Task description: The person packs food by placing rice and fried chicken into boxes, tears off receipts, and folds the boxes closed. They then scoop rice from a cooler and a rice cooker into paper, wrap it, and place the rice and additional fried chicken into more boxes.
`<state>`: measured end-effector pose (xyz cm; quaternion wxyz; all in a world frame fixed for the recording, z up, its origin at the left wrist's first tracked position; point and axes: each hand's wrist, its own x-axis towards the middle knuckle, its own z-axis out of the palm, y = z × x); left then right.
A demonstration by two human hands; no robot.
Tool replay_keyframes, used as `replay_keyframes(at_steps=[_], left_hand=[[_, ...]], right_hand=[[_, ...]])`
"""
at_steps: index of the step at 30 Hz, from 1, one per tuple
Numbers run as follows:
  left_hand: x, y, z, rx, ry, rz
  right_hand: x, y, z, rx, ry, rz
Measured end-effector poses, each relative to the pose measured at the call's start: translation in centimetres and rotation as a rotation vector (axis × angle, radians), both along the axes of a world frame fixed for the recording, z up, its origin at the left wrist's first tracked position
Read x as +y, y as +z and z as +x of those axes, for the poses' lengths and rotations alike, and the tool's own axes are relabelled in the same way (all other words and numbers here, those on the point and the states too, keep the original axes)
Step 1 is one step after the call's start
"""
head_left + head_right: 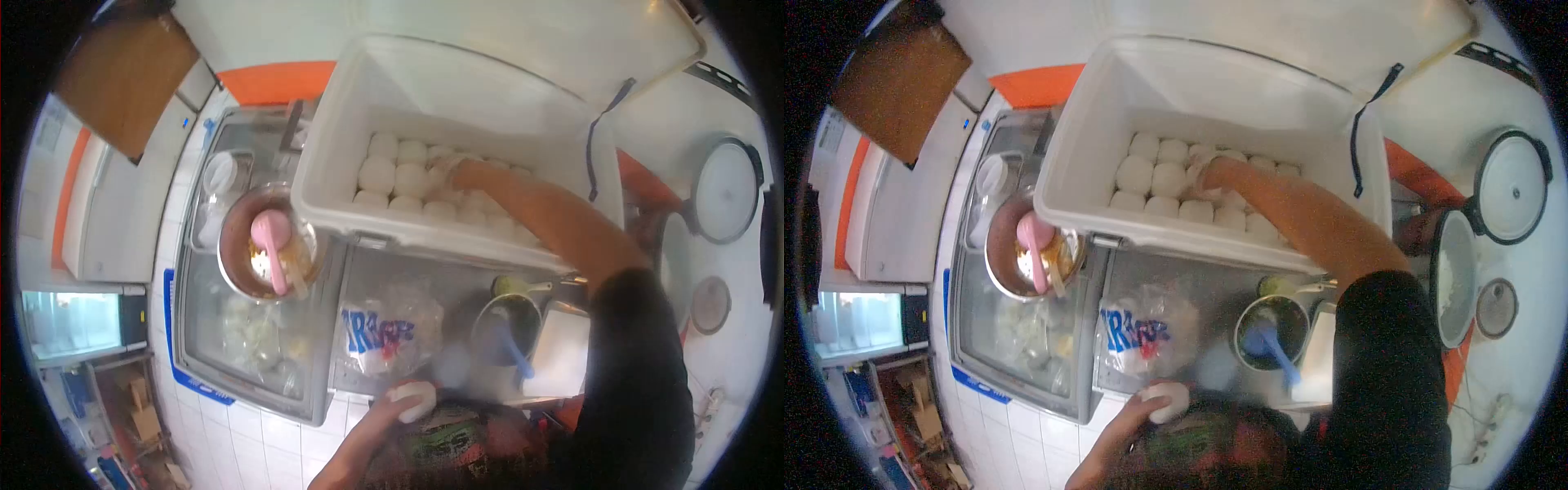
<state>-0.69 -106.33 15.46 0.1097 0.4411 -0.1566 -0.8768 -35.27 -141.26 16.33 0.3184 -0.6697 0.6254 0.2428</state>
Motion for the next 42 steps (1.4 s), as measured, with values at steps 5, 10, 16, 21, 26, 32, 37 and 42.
replay_keyframes(at_steps=[5, 10, 16, 21, 26, 32, 37, 42], left_hand=[[0.0, -6.3, -2.3, -0.061, 0.002, 0.113], [-5.3, -13.4, -3.0, -0.110, 0.202, -0.199], [-10.4, -12.3, -4.6, -0.205, 0.178, -0.512], [-8.6, -20.6, -5.3, -0.503, 0.085, -0.985], [-5.6, -15.6, -7.3, -0.833, 0.259, -1.334], [-3.8, -15.5, -6.8, -1.208, -0.102, -1.981], [-2.4, -14.7, -10.4, -1.289, -0.037, -1.351], [-4.3, -14.4, -10.3, -1.056, -0.180, -1.268]], right_hand=[[2.4, 9.2, 3.0, -0.132, -0.323, -0.095], [7.9, 18.7, -0.8, -0.484, -0.353, -0.320], [27.5, 21.7, 0.6, -1.550, -0.674, -0.152], [38.5, 11.0, 7.9, -0.919, -0.692, 0.257], [43.8, -4.1, 11.2, -0.477, -0.644, -0.167], [45.1, -10.5, 11.7, -0.435, -0.537, -0.425], [42.9, -15.4, 12.7, -0.416, -0.412, -0.668], [36.6, -15.3, 13.9, -0.461, -0.710, -0.380]])
